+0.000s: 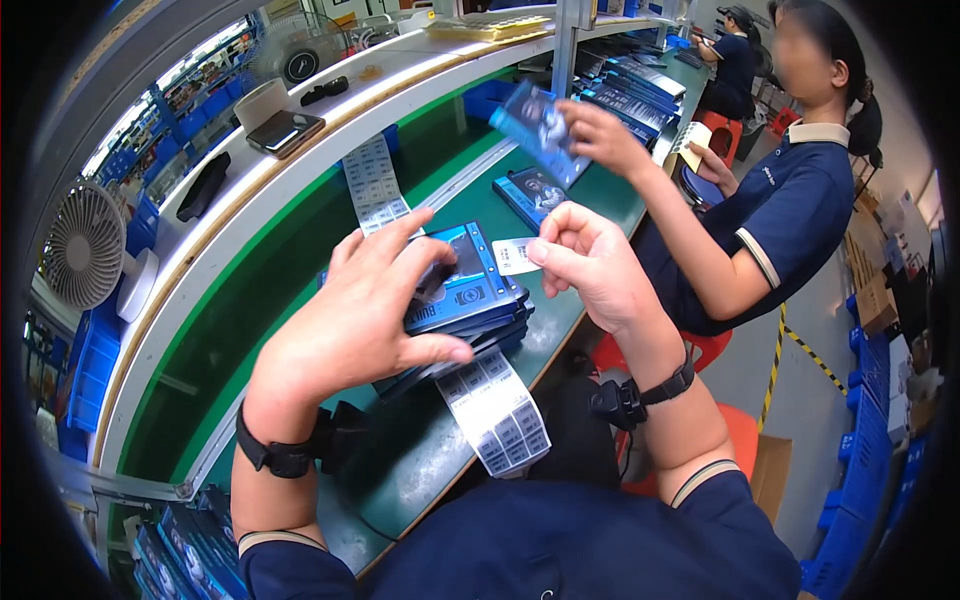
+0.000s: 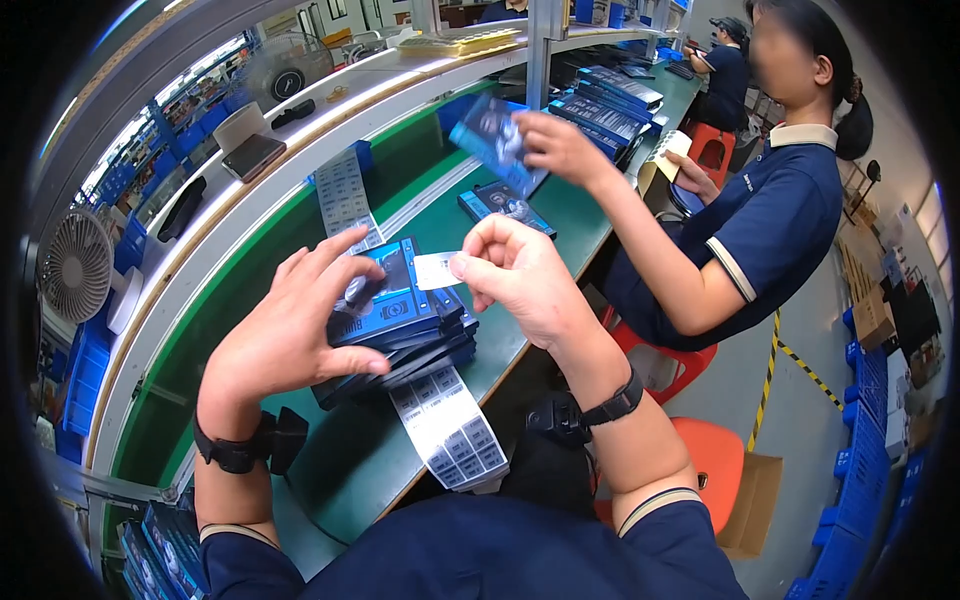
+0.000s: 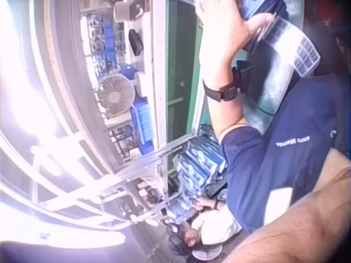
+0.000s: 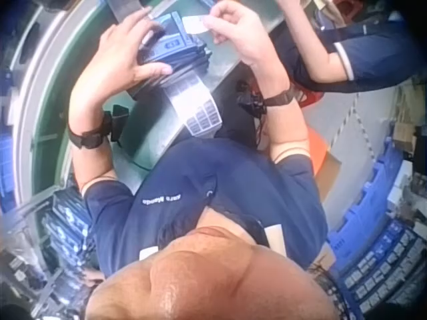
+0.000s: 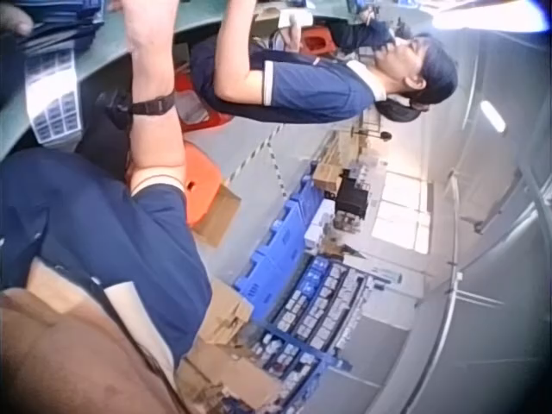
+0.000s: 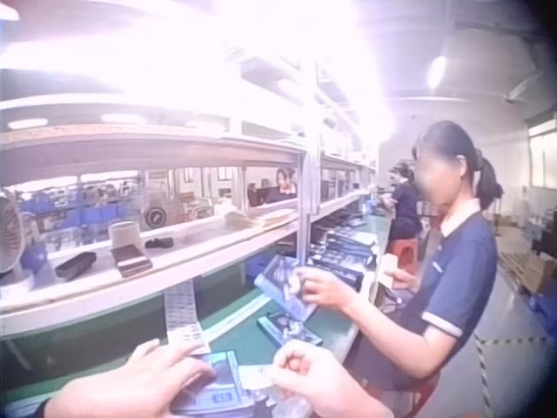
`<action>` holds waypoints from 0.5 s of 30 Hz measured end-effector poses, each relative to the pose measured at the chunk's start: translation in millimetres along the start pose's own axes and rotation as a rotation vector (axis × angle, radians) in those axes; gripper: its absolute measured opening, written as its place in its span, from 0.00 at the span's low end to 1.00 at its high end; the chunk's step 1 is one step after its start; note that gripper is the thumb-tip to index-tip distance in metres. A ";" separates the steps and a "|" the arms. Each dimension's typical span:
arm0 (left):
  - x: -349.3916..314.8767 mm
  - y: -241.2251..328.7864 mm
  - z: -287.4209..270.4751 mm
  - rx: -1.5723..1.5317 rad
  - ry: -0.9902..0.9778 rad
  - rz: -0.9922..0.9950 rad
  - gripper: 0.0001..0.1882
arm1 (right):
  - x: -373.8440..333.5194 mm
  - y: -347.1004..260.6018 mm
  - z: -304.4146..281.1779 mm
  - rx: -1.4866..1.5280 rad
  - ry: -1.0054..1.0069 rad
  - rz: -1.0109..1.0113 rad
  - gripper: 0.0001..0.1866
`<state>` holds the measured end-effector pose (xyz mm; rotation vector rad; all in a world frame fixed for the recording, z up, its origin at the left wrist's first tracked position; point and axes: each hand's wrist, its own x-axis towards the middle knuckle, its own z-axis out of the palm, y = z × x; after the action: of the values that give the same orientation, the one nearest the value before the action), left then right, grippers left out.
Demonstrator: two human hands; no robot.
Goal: Applying labels to electronic component boxes on an assembly line.
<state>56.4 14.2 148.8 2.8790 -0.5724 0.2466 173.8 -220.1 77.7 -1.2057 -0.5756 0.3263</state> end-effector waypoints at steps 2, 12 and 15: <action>8.5 2.2 12.9 -0.024 0.083 0.035 0.41 | 5.7 -0.8 -1.0 -0.019 -0.069 0.109 0.11; 9.1 0.3 26.7 -0.143 0.130 -0.027 0.39 | 26.7 4.5 -8.8 -0.019 -0.143 0.174 0.11; 9.2 1.5 25.2 -0.160 0.113 -0.042 0.38 | 26.5 1.7 -4.5 -0.031 -0.146 0.172 0.11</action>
<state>67.3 3.9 126.5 2.6999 -0.4872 0.3381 198.1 -209.0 81.5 -1.2714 -0.6056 0.5566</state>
